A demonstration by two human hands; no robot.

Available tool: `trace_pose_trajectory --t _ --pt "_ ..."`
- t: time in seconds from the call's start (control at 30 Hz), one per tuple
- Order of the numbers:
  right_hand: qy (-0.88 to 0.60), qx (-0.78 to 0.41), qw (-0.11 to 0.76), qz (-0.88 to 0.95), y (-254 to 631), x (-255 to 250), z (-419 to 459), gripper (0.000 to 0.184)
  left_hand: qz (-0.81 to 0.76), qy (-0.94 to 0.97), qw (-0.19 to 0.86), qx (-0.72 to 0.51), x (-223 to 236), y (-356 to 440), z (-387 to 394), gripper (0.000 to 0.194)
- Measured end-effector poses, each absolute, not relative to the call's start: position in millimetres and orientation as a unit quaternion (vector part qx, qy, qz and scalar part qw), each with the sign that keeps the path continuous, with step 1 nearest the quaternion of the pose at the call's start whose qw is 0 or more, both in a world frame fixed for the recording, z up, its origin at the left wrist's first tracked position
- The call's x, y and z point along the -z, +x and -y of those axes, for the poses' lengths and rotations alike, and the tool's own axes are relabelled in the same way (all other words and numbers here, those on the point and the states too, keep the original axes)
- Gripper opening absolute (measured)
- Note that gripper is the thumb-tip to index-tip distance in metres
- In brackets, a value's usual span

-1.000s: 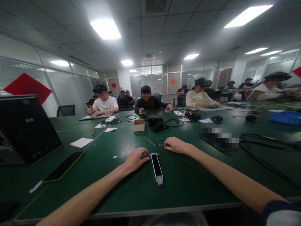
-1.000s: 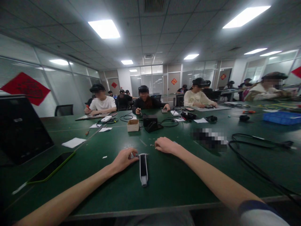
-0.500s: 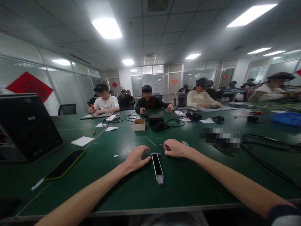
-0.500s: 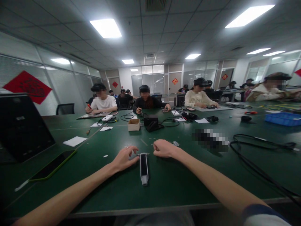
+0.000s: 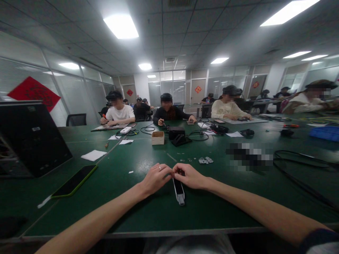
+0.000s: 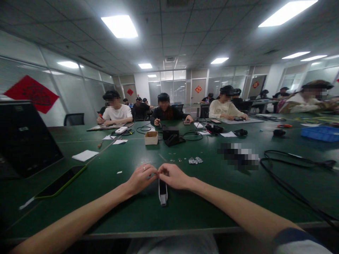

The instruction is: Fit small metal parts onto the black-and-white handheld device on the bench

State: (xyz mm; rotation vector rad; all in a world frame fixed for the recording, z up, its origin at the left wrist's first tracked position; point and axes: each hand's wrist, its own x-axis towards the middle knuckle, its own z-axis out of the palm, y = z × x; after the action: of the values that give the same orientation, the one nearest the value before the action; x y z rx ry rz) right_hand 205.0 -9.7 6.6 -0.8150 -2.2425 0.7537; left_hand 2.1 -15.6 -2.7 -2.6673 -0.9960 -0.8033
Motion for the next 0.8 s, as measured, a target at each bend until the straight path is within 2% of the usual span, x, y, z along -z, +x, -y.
trace_pose_trajectory --t 0.17,0.5,0.8 --pt "-0.296 -0.246 0.328 0.863 208 -8 8 0.010 0.321 -0.895 0.100 0.291 1 3 16 0.016" --pt "-0.308 -0.171 0.331 0.875 219 -11 -1 0.011 0.363 -0.886 0.051 0.283 4 -6 6 0.026" --pt "-0.336 -0.109 0.276 0.894 242 0 -28 0.012 0.428 -0.868 -0.059 0.244 -3 -11 0 0.027"
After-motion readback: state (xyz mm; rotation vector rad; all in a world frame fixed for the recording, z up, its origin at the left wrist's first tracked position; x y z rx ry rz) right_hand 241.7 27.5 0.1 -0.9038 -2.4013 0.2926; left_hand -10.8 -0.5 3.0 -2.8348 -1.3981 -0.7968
